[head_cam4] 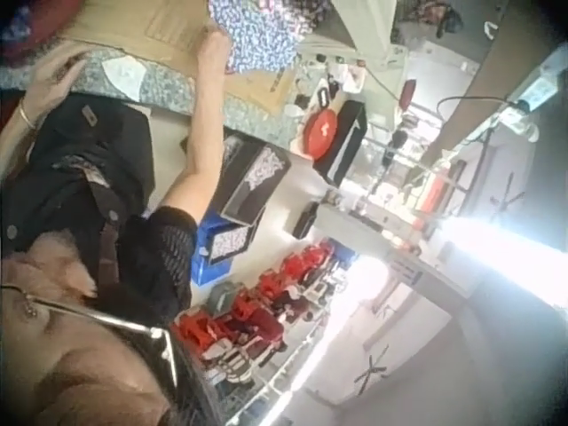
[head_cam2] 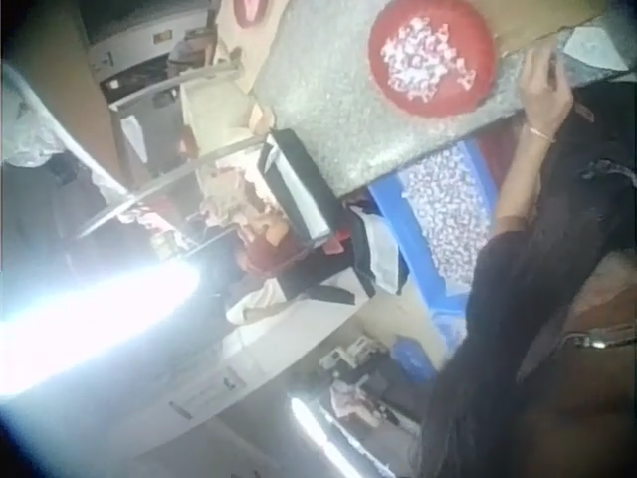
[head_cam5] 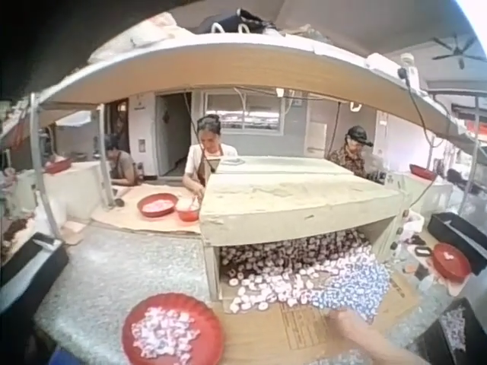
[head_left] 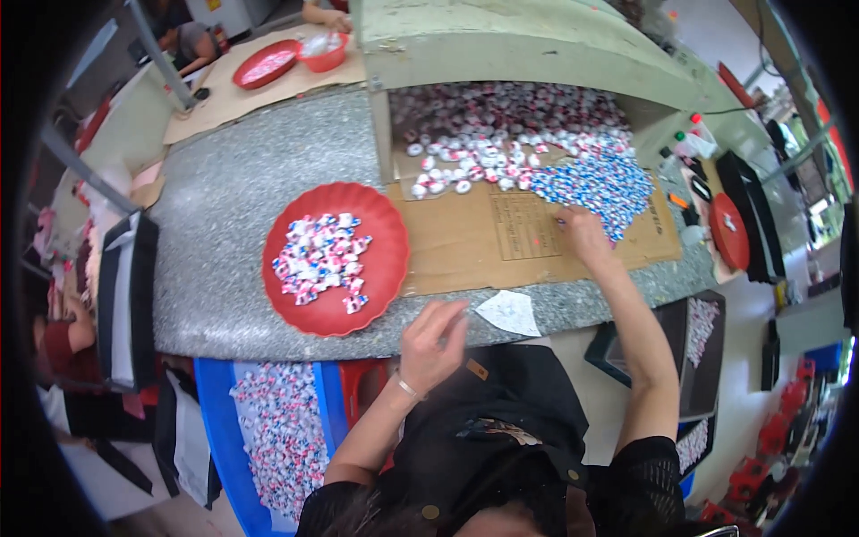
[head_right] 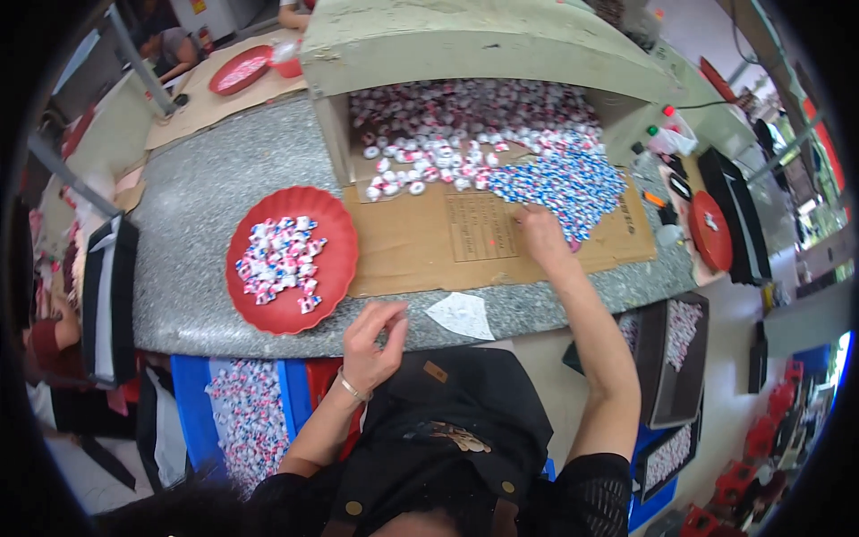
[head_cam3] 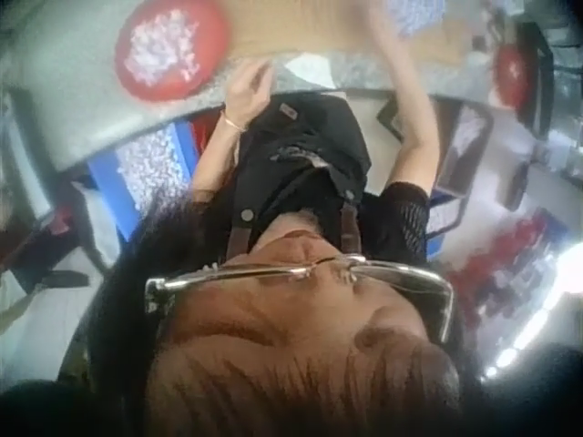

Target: The person assembles small figurines by attaching small accessories onto figurine bodies by hand and placing the assembled pieces onto a red tray.

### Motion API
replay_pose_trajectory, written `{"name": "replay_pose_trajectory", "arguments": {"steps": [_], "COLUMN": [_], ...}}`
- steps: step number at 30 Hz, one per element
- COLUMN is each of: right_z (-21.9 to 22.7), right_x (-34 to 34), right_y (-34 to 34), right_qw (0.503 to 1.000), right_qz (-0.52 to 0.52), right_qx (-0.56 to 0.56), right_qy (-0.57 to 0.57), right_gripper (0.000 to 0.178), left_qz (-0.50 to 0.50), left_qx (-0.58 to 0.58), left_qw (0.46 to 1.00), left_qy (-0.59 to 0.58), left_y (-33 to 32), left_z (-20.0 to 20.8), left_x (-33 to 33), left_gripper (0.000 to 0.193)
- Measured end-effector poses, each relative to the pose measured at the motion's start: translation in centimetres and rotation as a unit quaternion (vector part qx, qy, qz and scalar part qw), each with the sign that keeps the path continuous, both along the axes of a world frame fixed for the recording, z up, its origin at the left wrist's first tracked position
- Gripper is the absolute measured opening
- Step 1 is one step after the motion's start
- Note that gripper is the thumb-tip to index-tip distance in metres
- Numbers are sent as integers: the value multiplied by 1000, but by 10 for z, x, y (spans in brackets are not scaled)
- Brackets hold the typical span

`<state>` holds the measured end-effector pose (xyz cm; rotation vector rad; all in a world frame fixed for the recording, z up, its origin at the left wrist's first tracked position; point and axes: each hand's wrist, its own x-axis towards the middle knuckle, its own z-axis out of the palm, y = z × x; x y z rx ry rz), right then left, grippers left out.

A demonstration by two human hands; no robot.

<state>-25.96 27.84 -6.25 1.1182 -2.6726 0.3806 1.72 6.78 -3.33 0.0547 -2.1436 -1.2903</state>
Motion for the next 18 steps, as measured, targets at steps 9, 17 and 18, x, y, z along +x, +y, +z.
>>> {"name": "replay_pose_trajectory", "arguments": {"steps": [9,17,18], "right_z": [21,18,17], "right_x": [46,35,33], "right_y": [16,34,32], "right_qw": [979,987,984], "right_qz": [81,77,80], "right_qx": [-156,-42,-72], "right_qy": [-103,-134,-139], "right_gripper": [18,13,12], "left_qz": [172,244,239], "left_qx": [-166,-170,-136], "left_qw": [967,942,952], "left_qy": [-82,-153,-132], "left_y": [-29,-24,-24], "left_z": [-31,-36,-35], "left_x": [-162,-207,-201], "left_gripper": [14,30,29]}}
